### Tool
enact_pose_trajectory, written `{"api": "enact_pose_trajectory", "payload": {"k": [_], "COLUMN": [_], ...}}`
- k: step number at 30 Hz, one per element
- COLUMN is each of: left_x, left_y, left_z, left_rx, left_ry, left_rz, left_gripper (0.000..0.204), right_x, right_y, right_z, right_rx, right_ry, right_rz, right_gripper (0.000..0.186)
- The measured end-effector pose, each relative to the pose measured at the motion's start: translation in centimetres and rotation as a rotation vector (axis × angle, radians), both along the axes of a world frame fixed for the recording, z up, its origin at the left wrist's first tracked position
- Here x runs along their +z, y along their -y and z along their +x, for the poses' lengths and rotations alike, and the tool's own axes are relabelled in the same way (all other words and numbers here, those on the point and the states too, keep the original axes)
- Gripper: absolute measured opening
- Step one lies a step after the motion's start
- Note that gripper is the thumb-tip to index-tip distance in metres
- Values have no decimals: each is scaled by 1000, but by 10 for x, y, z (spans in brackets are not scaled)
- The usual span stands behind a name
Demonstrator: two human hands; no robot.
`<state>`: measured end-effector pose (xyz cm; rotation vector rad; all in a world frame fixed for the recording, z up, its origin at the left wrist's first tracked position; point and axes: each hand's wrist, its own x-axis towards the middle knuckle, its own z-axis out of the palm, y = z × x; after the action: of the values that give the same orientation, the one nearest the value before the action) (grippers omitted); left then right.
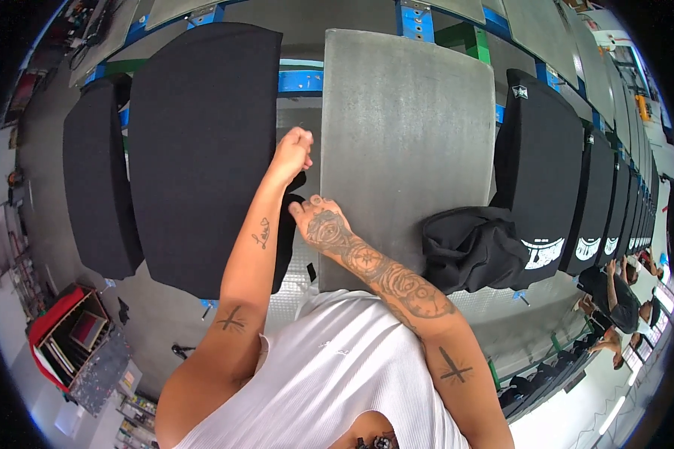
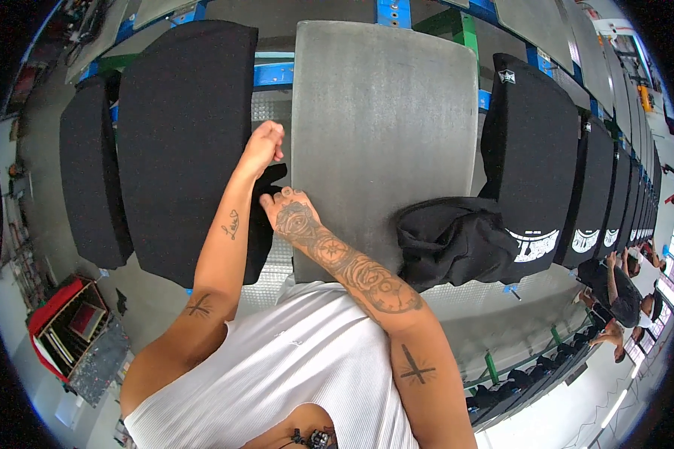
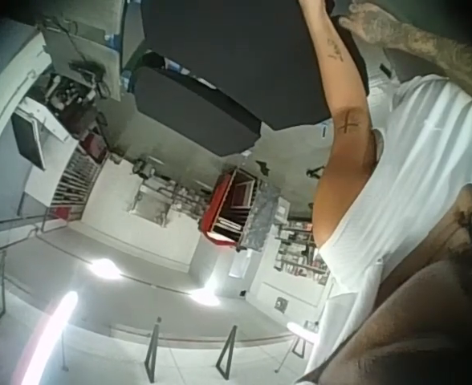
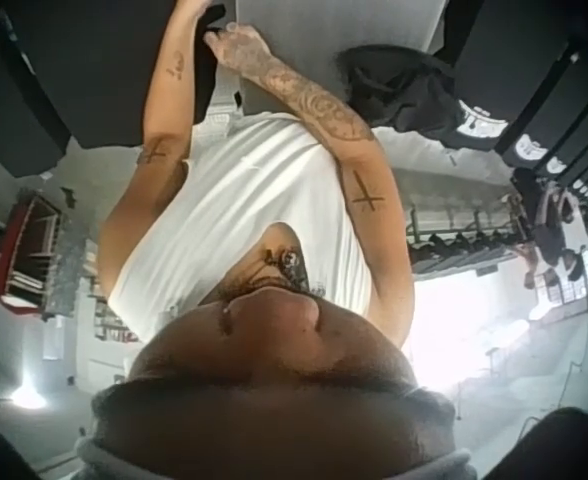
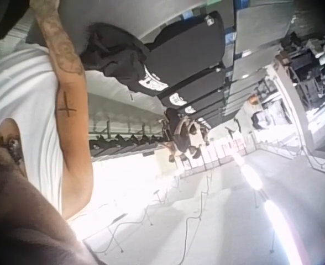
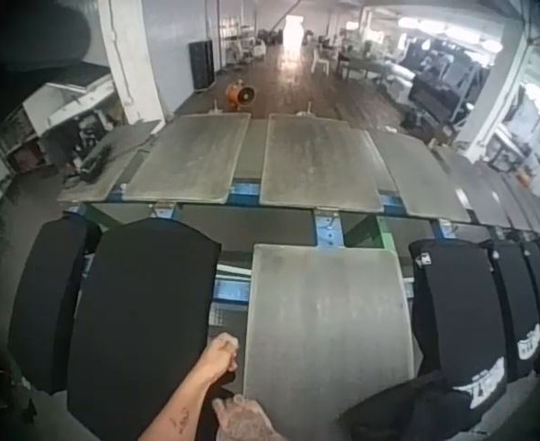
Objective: Placing black t-shirts onto the platens of a screen printing machine.
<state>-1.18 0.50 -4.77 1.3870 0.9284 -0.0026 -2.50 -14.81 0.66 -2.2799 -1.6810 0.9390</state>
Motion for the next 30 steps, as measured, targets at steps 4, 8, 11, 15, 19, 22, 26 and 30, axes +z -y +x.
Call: {"api": "enact_pose_trajectory", "payload": {"k": [4, 8, 11, 15, 19, 22, 26, 30], "left_x": [1, -7, -12, -25, -16, -60, -50, -31], "left_y": [5, -8, -6, 3, -9, -19, 11, 9], "left_z": [4, 5, 11, 10, 13, -4, -6, -3], "left_rx": [23, -10, -115, -15, -214, -258, 43, -30], "left_ry": [96, -64, -180, 11, -202, -262, 16, 101], "left_rz": [151, 88, 176, 336, 203, 428, 171, 248], "left_gripper": [28, 25, 26, 40, 24, 23, 20, 20], "right_x": [-2, -7, 1, 3, -5, 7, 4, -7], "right_y": [14, 22, 20, 9, 16, 10, 13, 18], "right_z": [5, 14, 16, 5, -3, 3, -2, -5], "right_rx": [11, 23, 107, 132, 44, 179, 47, -4], "right_ry": [66, -179, -103, -11, 193, 96, 79, 200], "right_rz": [293, 289, 192, 82, 268, 115, 84, 333], "right_gripper": [14, 15, 13, 15, 15, 18, 16, 12]}}
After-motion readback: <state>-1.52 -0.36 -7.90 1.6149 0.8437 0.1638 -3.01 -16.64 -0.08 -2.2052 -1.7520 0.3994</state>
